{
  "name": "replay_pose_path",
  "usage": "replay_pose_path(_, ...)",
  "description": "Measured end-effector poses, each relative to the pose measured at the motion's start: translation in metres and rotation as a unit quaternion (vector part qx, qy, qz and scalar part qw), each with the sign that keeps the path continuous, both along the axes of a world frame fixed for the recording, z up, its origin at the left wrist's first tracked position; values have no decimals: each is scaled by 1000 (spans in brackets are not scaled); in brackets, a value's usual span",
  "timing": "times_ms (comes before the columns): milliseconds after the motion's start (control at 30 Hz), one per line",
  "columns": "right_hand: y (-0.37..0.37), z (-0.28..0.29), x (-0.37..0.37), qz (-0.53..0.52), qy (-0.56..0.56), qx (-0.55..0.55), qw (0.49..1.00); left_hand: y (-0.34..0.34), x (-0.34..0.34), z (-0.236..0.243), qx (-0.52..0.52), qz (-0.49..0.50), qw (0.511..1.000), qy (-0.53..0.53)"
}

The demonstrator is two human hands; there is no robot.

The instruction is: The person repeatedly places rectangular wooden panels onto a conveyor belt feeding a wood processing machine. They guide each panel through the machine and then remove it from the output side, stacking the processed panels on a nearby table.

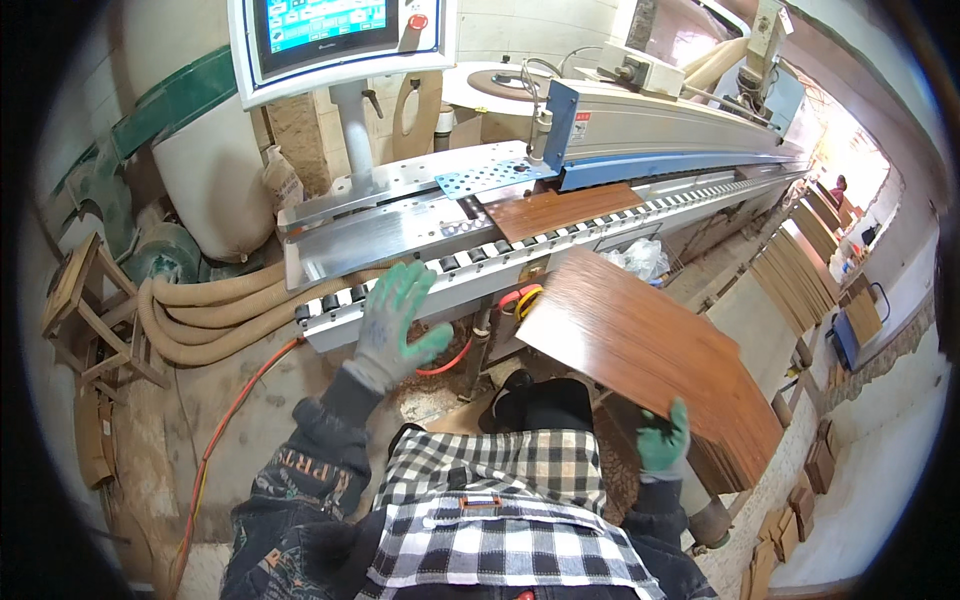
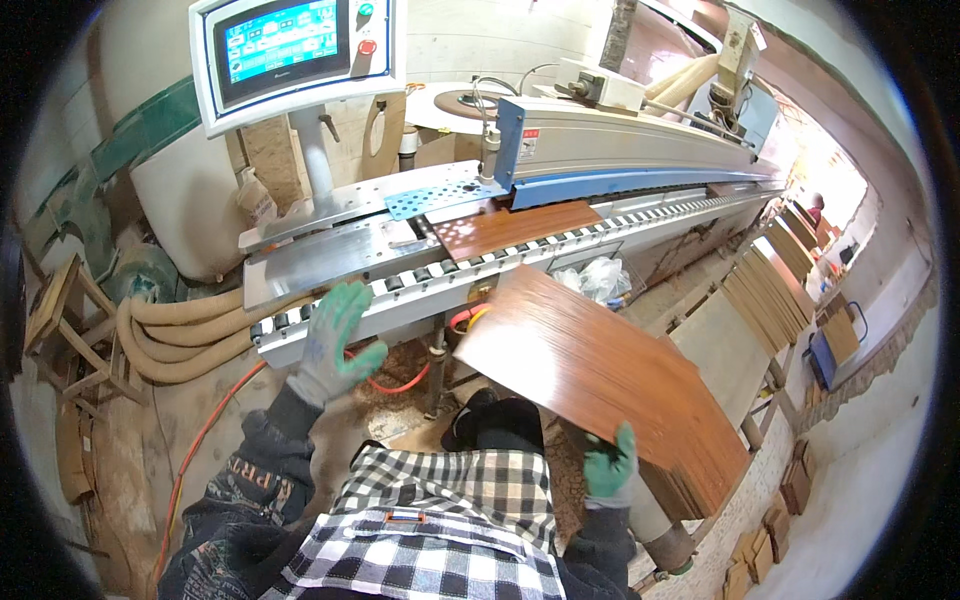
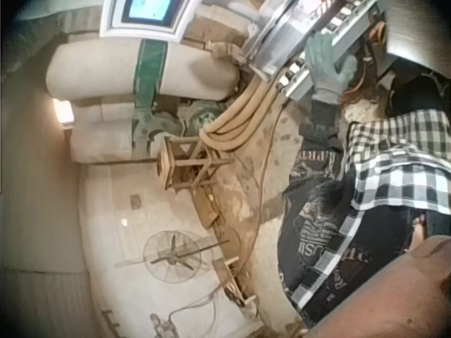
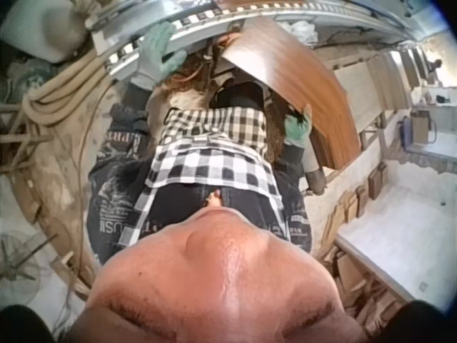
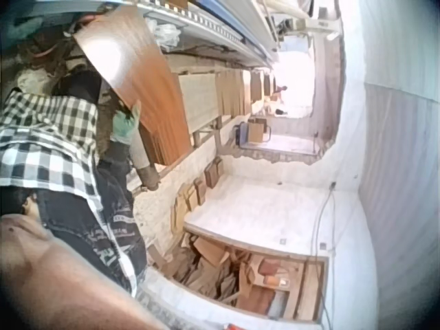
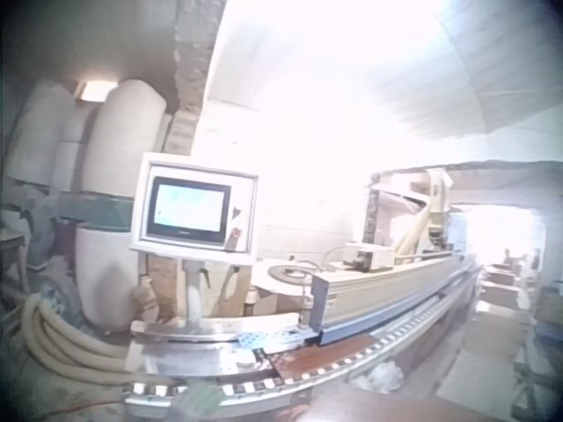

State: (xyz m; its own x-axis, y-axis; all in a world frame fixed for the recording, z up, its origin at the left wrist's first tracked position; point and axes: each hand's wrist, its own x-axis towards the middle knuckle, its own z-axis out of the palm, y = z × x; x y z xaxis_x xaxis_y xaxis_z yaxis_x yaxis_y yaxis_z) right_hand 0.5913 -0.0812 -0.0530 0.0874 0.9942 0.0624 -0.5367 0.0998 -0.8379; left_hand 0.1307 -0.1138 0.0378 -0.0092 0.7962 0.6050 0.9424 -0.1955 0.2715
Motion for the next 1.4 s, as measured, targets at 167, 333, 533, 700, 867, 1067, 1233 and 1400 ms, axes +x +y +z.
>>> replay_pose_path(167, 41, -1, -108, 209, 25, 6, 978, -44, 4, 1, -18, -8, 998, 66)
replay_pose_path(333, 78, 24, -210, 445, 81, -149, 880, -77, -38, -17, -33, 114, 987, 108)
replay_pose_path(533, 67, 51, -257, 447, 122, -60, 884, -75, -79, -21, -29, 215, 974, 69)
replay_pose_path(700, 71, 57, -162, 210, -185, 76, 957, -37, -108, -31, -53, 247, 967, 39)
replay_pose_path(867, 63, 50, -18, -153, -638, 150, 739, -11, -114, -19, -87, 235, 967, 52)
replay_pose_path(1067, 38, 23, 81, -249, -875, -26, 413, -8, -107, -23, -43, 229, 970, 65)
replay_pose_path(1233, 31, -14, 105, -257, -875, -20, 411, -7, -106, -24, -29, 224, 972, 69)
replay_pose_path(1400, 7, 0, 94, -261, -861, 11, 436, -8, -105, -23, -39, 231, 970, 65)
